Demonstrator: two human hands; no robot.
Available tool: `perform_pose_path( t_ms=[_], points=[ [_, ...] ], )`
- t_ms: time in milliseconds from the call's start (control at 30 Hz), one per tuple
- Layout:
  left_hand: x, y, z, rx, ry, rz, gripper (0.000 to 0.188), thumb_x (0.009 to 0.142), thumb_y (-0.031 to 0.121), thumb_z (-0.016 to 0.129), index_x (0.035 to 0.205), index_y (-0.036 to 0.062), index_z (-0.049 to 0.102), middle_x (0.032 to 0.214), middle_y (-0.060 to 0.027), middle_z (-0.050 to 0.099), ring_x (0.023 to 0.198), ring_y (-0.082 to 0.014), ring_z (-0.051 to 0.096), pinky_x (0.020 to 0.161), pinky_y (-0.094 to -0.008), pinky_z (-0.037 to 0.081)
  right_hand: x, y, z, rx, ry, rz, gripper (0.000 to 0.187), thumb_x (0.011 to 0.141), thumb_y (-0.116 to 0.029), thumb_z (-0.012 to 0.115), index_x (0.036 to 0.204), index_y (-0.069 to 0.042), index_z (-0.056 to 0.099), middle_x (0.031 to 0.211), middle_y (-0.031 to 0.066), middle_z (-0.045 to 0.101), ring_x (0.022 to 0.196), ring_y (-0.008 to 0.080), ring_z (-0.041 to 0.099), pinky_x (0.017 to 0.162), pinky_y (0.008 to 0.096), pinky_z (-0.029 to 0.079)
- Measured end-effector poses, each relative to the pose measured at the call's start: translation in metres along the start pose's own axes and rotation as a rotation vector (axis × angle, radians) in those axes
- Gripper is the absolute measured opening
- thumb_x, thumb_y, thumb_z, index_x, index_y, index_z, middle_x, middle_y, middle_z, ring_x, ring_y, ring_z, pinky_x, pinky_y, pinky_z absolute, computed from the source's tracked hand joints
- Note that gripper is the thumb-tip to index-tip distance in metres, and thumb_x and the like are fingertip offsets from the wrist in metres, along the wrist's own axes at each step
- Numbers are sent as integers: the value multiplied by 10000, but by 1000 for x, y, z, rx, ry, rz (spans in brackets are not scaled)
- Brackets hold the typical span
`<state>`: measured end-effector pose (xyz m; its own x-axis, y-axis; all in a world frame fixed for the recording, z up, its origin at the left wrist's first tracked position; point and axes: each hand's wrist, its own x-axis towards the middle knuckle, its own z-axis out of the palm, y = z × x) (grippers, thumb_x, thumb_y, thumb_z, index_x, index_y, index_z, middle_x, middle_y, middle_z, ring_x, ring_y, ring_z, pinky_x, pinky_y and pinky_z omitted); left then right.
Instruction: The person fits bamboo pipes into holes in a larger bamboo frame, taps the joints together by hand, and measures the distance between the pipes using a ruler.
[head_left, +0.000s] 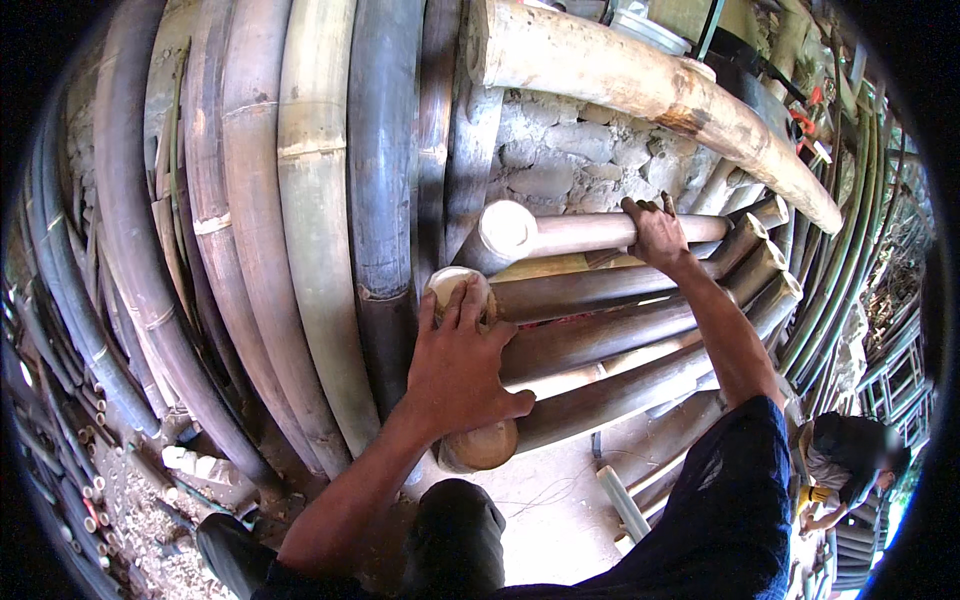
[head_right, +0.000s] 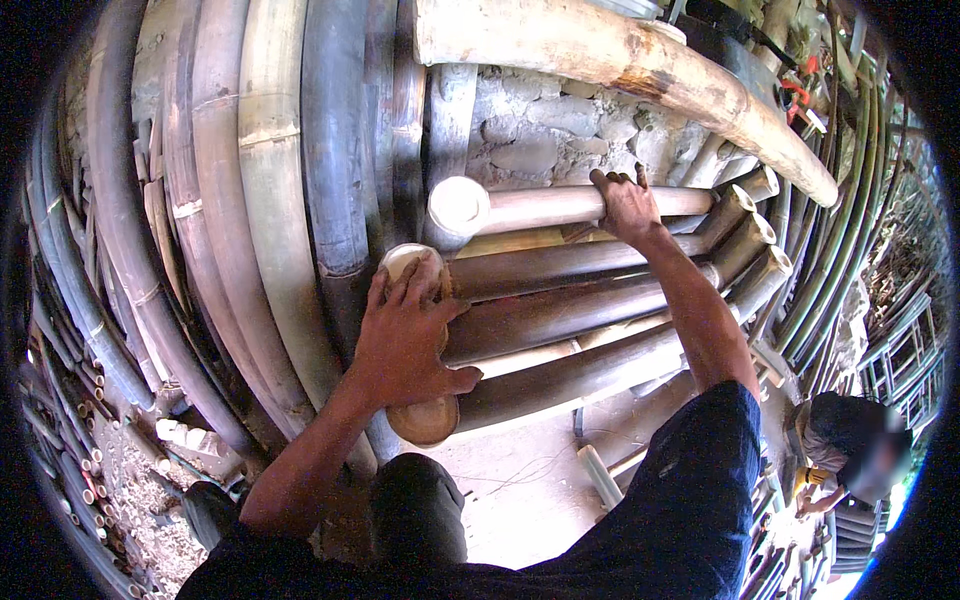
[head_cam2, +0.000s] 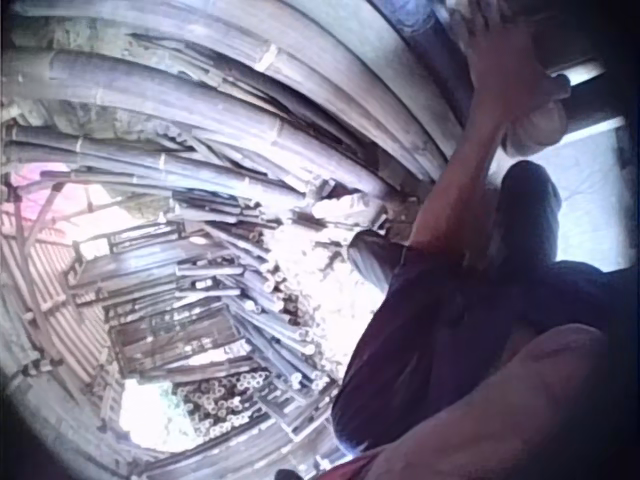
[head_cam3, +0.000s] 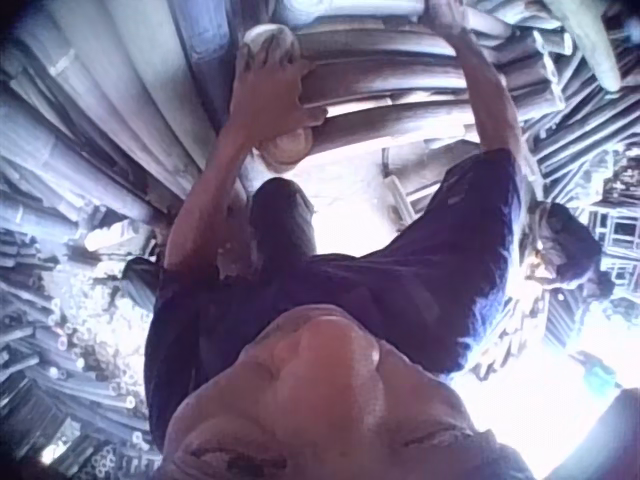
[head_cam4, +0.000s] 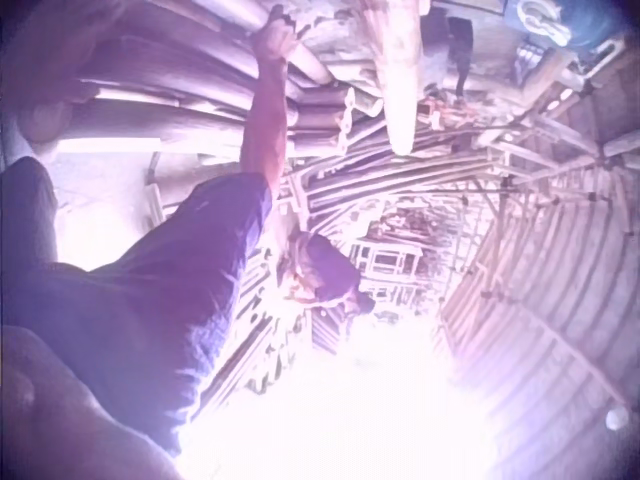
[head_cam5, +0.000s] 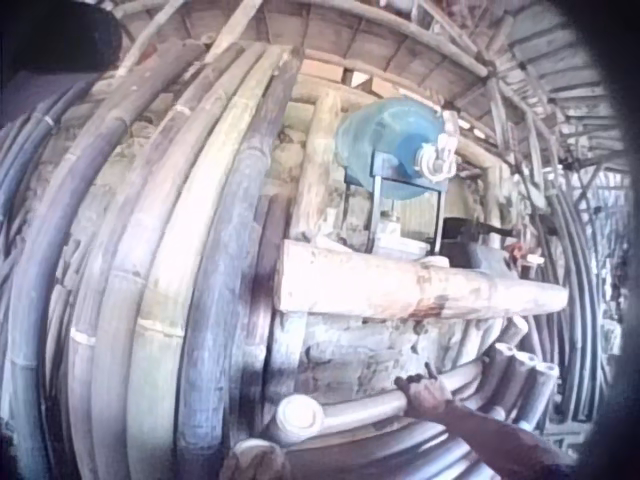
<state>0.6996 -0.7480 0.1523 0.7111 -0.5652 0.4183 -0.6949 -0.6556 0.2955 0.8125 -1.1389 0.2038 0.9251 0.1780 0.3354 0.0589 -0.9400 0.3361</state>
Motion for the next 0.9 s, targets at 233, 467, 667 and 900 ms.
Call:
perform_pose_path(
  t_ms=[233, 467, 667, 900],
  points=[
    [-33, 28, -6, -7, -7, 0, 778, 603, 526, 802, 1261, 131, 676, 1532, -315, 356, 1468, -448, 307, 1196, -642, 164, -40, -9, -36, -49, 4, 21, 666, 673, -160, 865, 1229, -118, 501, 1031, 142, 707, 1127, 309, 656, 1155, 547, 291],
    [-64, 58, -8, -10, -21, 35, 767, 615, 521, 793, 1252, 111, 677, 1514, -340, 356, 1456, -470, 298, 1168, -672, 175, -93, -17, -75, -31, 84, 13, 639, 656, -172, 871, 1197, -114, 537, 1011, 152, 709, 1118, 319, 653, 1190, 545, 266],
    [-81, 74, -8, -25, -31, 27, 805, 599, 513, 802, 1269, 88, 670, 1507, -348, 357, 1438, -475, 318, 1159, -685, 176, -121, -17, -114, 21, 57, 39, 709, 636, -163, 891, 1248, -102, 537, 1056, 156, 717, 1157, 314, 647, 1220, 538, 231],
    [-107, 89, -6, -35, -44, 37, 840, 596, 490, 807, 1308, 76, 646, 1508, -361, 337, 1439, -494, 312, 1163, -695, 164, -128, -39, -155, 10, 73, 35, 670, 635, -163, 895, 1199, -96, 540, 1041, 173, 701, 1159, 314, 636, 1219, 521, 247]
  ],
)
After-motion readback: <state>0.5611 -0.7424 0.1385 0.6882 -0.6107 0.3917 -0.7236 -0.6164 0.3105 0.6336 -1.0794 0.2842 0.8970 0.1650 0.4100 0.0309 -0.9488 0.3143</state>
